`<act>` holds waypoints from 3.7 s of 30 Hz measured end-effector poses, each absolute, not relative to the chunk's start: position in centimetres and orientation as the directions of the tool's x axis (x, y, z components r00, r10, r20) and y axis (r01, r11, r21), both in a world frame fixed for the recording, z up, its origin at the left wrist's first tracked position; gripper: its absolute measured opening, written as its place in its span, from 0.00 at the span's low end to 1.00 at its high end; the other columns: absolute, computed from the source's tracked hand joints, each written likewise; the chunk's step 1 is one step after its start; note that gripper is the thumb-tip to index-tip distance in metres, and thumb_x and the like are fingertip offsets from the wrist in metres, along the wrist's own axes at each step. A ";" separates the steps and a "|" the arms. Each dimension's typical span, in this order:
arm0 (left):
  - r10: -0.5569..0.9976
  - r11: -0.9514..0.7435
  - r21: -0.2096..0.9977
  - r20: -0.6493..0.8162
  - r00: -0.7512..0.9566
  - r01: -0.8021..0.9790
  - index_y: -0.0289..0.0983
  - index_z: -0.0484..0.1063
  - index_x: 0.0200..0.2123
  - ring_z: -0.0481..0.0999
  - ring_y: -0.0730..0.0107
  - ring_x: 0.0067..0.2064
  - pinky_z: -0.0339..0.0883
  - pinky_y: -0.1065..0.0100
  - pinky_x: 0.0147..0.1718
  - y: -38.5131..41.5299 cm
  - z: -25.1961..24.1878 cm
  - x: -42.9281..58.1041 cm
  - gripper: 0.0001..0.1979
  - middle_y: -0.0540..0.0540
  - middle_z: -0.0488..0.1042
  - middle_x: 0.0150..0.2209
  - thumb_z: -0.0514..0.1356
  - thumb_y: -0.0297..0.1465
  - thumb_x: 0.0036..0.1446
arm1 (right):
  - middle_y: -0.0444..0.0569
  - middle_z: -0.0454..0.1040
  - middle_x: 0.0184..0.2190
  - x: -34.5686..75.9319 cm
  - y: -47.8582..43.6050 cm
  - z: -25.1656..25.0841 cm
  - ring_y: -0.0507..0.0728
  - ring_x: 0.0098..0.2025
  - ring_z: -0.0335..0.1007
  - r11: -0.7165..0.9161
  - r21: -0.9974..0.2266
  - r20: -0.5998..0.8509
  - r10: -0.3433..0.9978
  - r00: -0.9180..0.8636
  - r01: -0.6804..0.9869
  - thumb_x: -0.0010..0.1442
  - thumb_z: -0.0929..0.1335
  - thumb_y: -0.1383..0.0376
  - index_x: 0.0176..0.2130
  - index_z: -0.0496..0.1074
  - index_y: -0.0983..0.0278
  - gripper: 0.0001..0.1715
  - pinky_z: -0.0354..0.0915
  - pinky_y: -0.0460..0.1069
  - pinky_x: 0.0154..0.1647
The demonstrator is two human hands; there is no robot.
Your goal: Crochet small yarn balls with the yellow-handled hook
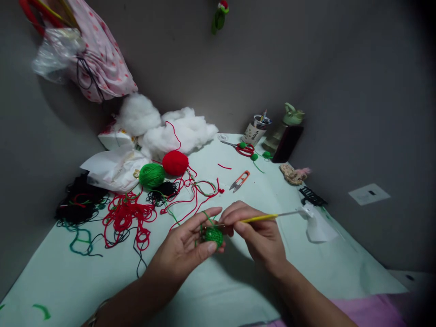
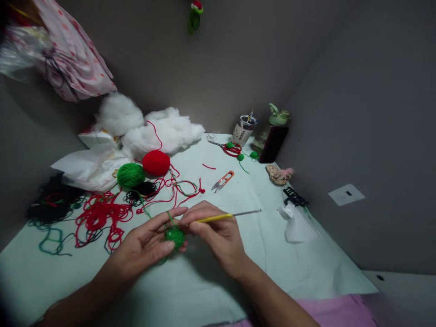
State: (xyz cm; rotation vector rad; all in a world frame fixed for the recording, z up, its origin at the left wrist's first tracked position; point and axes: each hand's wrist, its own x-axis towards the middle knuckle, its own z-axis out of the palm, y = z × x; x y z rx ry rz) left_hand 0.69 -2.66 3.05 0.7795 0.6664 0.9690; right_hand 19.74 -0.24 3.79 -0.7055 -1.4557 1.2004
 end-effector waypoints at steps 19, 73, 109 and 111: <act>0.972 0.215 0.914 -0.165 0.169 -0.343 0.49 0.79 0.55 0.75 0.68 0.42 0.72 0.72 0.40 -3.1 3.9 0.7 0.29 0.50 0.75 0.38 0.76 0.29 0.48 | 0.46 0.82 0.38 19.5 0.0 3.6 0.51 0.33 0.70 0.132 -0.912 0.254 0.924 -0.284 -0.388 0.71 0.69 0.60 0.42 0.79 0.57 0.07 0.64 0.46 0.33; 0.913 0.386 0.768 -0.238 0.331 -0.512 0.42 0.70 0.65 0.77 0.59 0.54 0.66 0.62 0.57 -2.5 2.9 1.0 0.32 0.43 0.79 0.48 0.71 0.31 0.57 | 0.52 0.80 0.40 19.3 -1.5 2.8 0.59 0.40 0.78 0.773 -0.472 0.712 0.618 -0.334 0.424 0.67 0.70 0.68 0.53 0.80 0.56 0.16 0.76 0.52 0.40; 0.971 0.162 0.969 -0.124 0.203 -0.187 0.41 0.81 0.47 0.79 0.63 0.42 0.77 0.62 0.48 -2.1 4.2 0.4 0.23 0.45 0.80 0.42 0.74 0.27 0.44 | 0.51 0.81 0.38 20.5 -0.1 4.3 0.53 0.34 0.76 0.203 -0.946 0.293 0.867 -0.404 -0.251 0.71 0.68 0.60 0.42 0.79 0.63 0.11 0.74 0.48 0.35; 0.975 0.148 0.974 -0.116 0.187 -0.169 0.41 0.81 0.47 0.80 0.64 0.42 0.78 0.64 0.47 -2.0 4.3 0.5 0.23 0.46 0.80 0.42 0.74 0.26 0.44 | 0.53 0.81 0.39 20.6 -0.3 4.5 0.54 0.35 0.76 0.246 -0.953 0.299 0.859 -0.416 -0.177 0.72 0.68 0.60 0.43 0.79 0.64 0.12 0.74 0.50 0.37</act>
